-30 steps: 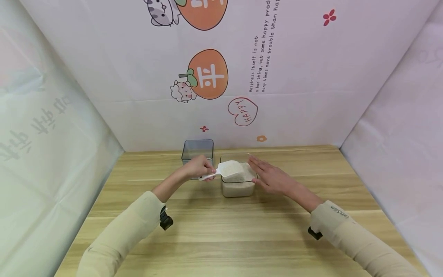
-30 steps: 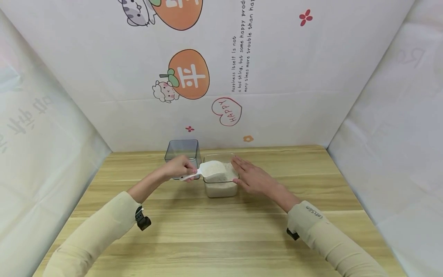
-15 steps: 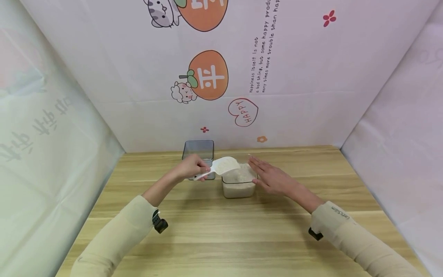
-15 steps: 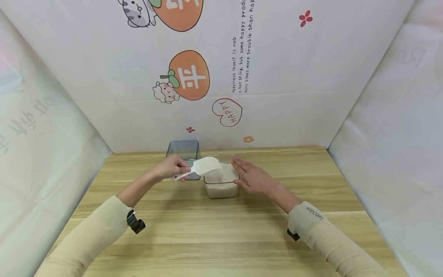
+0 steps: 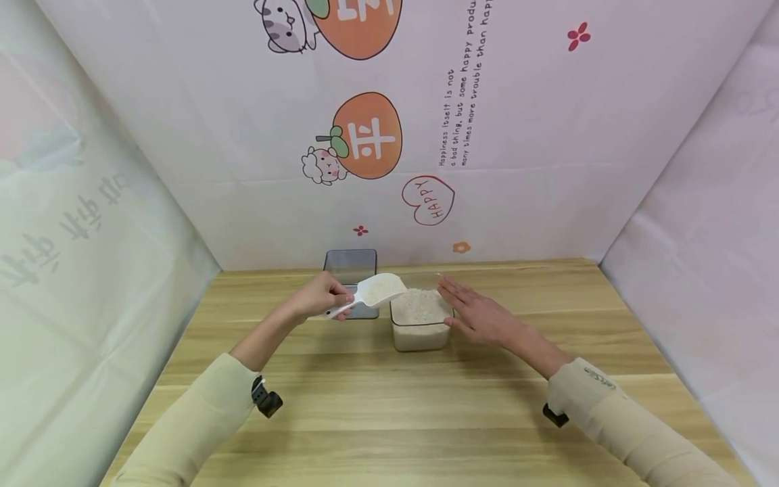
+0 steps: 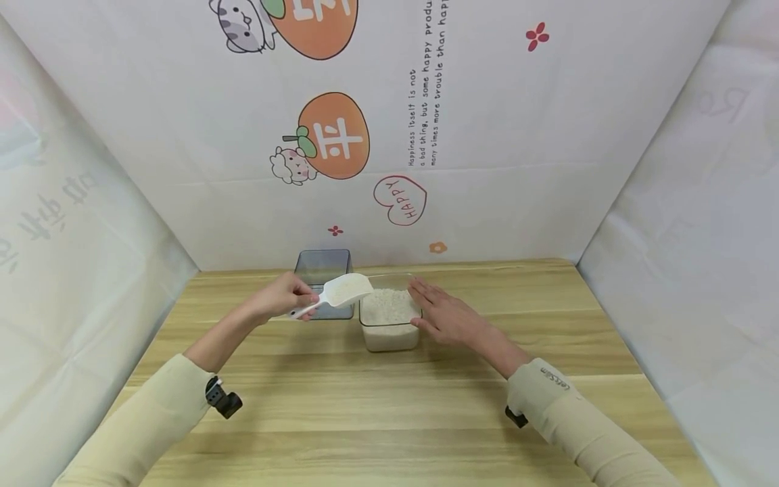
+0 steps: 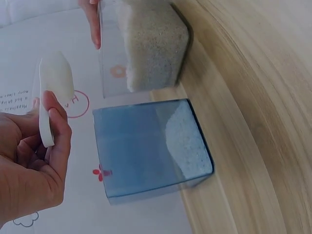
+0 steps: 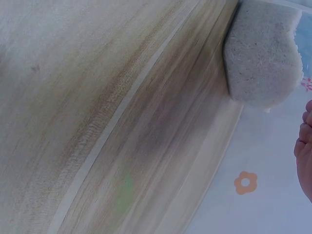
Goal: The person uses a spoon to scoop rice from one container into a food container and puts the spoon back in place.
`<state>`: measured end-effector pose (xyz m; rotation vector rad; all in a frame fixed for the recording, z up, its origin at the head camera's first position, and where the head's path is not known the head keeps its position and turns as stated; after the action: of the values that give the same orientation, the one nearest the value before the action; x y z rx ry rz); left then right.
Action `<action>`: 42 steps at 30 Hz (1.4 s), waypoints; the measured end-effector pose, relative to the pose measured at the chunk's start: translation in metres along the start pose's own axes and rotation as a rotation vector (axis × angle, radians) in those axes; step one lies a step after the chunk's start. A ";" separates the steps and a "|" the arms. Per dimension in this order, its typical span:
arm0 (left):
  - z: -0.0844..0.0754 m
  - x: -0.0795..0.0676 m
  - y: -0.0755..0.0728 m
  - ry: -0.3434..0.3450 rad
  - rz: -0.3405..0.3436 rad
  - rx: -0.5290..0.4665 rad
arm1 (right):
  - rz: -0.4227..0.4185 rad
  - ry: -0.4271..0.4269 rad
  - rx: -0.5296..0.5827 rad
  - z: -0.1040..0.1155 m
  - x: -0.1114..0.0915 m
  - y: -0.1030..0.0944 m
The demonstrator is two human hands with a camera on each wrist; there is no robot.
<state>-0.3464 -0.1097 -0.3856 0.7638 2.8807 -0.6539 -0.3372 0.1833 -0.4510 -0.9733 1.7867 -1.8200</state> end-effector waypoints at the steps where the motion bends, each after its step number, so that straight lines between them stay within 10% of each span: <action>1: 0.001 -0.001 -0.002 0.002 -0.003 -0.003 | -0.002 0.000 0.000 0.000 0.000 0.000; 42: 0.030 -0.012 -0.079 -0.119 -0.142 -0.030 | 0.004 0.021 0.016 0.002 -0.001 -0.004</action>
<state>-0.3756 -0.1895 -0.3799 0.5012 2.8471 -0.6453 -0.3344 0.1828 -0.4473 -0.9473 1.7819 -1.8460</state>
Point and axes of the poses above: each hand's wrist, its own x-axis towards the middle knuckle, its own y-axis out of the palm, z = x × y, the point moved 6 cm from there along x, towards the middle knuckle, and after that the axes turned 10 degrees about -x, right-handed, at the moved point
